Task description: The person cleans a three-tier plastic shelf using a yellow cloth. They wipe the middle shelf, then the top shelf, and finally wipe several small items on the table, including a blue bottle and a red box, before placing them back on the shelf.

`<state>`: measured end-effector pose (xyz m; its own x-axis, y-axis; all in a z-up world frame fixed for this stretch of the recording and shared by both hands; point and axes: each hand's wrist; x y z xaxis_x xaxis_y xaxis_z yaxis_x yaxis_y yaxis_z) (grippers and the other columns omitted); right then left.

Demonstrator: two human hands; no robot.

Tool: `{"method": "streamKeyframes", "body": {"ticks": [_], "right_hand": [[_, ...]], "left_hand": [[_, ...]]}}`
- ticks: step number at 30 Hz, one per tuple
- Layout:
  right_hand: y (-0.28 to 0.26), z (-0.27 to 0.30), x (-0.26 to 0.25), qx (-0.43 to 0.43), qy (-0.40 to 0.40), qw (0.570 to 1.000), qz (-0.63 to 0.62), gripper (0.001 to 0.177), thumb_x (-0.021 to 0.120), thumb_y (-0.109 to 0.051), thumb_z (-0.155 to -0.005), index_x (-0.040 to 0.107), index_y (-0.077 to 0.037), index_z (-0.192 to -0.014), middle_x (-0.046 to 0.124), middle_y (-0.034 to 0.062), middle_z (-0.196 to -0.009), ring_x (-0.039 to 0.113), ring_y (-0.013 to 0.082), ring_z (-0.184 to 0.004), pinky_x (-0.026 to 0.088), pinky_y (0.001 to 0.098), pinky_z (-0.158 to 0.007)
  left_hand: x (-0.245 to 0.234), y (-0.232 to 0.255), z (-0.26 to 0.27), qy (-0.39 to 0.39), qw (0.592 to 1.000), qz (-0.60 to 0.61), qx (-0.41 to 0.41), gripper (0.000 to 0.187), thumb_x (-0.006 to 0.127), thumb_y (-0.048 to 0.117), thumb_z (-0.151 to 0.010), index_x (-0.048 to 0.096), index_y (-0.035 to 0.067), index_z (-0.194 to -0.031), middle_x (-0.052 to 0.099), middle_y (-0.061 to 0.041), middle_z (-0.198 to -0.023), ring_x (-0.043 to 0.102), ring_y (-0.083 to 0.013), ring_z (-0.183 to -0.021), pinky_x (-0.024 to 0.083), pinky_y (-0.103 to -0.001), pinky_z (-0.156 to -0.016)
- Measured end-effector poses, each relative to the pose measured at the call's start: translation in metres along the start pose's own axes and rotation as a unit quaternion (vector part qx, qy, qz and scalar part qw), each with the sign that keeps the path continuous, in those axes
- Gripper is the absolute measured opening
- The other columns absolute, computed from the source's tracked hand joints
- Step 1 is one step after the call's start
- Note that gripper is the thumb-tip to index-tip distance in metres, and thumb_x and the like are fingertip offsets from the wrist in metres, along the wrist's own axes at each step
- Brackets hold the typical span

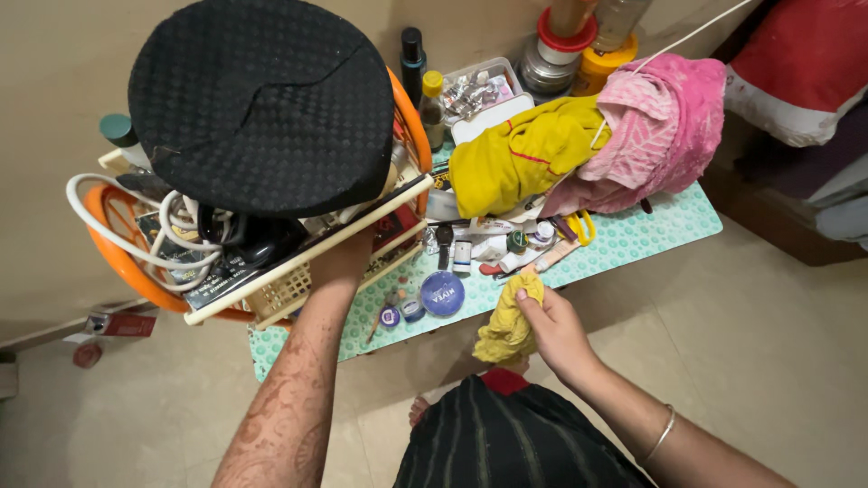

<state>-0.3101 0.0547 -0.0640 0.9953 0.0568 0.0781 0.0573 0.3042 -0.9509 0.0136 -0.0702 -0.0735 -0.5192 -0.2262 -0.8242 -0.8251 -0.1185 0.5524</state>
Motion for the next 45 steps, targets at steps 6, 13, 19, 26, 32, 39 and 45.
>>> {"method": "streamKeyframes", "body": {"ticks": [6,13,19,26,32,39,45], "right_hand": [[0.001,-0.006,-0.005,0.005,-0.012,0.999,0.029,0.031,0.051,-0.027,-0.105,0.066,0.001,-0.108,0.073,0.0047,-0.092,0.068,0.0100,-0.083,0.055,0.0283,-0.076],[0.006,-0.012,-0.011,0.014,-0.001,1.000,0.024,0.032,0.053,-0.026,-0.105,0.067,0.002,-0.110,0.074,0.0053,-0.093,0.069,0.0110,-0.084,0.055,0.0285,-0.076],[0.012,-0.015,-0.016,0.012,-0.010,1.000,0.002,0.031,0.054,-0.025,-0.104,0.067,0.002,-0.111,0.074,0.0054,-0.094,0.069,0.0114,-0.084,0.056,0.0290,-0.076],[0.013,-0.013,-0.022,0.012,0.002,1.000,0.005,0.031,0.053,-0.025,-0.105,0.065,0.002,-0.113,0.073,0.0042,-0.096,0.068,0.0099,-0.087,0.055,0.0286,-0.078],[0.016,-0.011,-0.025,0.022,0.000,1.000,-0.002,0.031,0.053,-0.025,-0.105,0.066,0.002,-0.112,0.073,0.0053,-0.093,0.068,0.0107,-0.083,0.055,0.0289,-0.074],[0.014,-0.009,-0.018,0.015,-0.010,1.000,0.008,0.030,0.054,-0.025,-0.105,0.065,0.003,-0.108,0.073,0.0061,-0.089,0.068,0.0112,-0.078,0.055,0.0291,-0.071],[0.018,-0.017,-0.019,0.001,-0.014,1.000,0.021,0.029,0.055,-0.024,-0.104,0.066,0.002,-0.109,0.073,0.0044,-0.091,0.068,0.0101,-0.081,0.056,0.0284,-0.073]], "left_hand": [[0.010,-0.010,-0.005,0.043,0.995,0.062,0.065,0.055,0.067,0.050,-0.092,0.066,0.015,-0.134,0.061,-0.017,-0.143,0.054,-0.0351,-0.133,0.041,-0.044,-0.109],[0.017,-0.015,-0.013,0.085,0.989,0.034,0.119,0.055,0.069,0.049,-0.091,0.065,0.017,-0.136,0.059,-0.015,-0.145,0.052,-0.0340,-0.136,0.041,-0.044,-0.112],[0.025,-0.011,-0.035,0.083,0.986,0.025,0.145,0.054,0.069,0.048,-0.092,0.065,0.016,-0.135,0.059,-0.016,-0.144,0.053,-0.0348,-0.135,0.041,-0.045,-0.111],[0.029,-0.014,-0.046,0.081,0.984,0.023,0.159,0.053,0.068,0.047,-0.094,0.065,0.015,-0.135,0.060,-0.017,-0.143,0.053,-0.0357,-0.134,0.041,-0.045,-0.110],[0.029,-0.023,-0.044,0.081,0.984,0.018,0.160,0.052,0.067,0.046,-0.095,0.065,0.014,-0.135,0.060,-0.018,-0.142,0.053,-0.0364,-0.133,0.041,-0.046,-0.109],[0.019,-0.034,-0.045,0.083,0.982,0.010,0.169,0.050,0.067,0.045,-0.096,0.065,0.013,-0.135,0.061,-0.019,-0.140,0.054,-0.0373,-0.132,0.041,-0.047,-0.108],[0.019,-0.036,-0.045,0.092,0.981,0.009,0.172,0.049,0.066,0.044,-0.097,0.065,0.012,-0.134,0.061,-0.020,-0.139,0.054,-0.0381,-0.131,0.041,-0.047,-0.107]]}}
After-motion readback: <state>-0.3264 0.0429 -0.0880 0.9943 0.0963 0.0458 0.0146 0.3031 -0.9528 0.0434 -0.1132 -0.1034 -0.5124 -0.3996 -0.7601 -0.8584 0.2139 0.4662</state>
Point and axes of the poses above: each hand's wrist, its own z-axis away from the middle knuckle, its own x-axis out of the palm, y = z × x
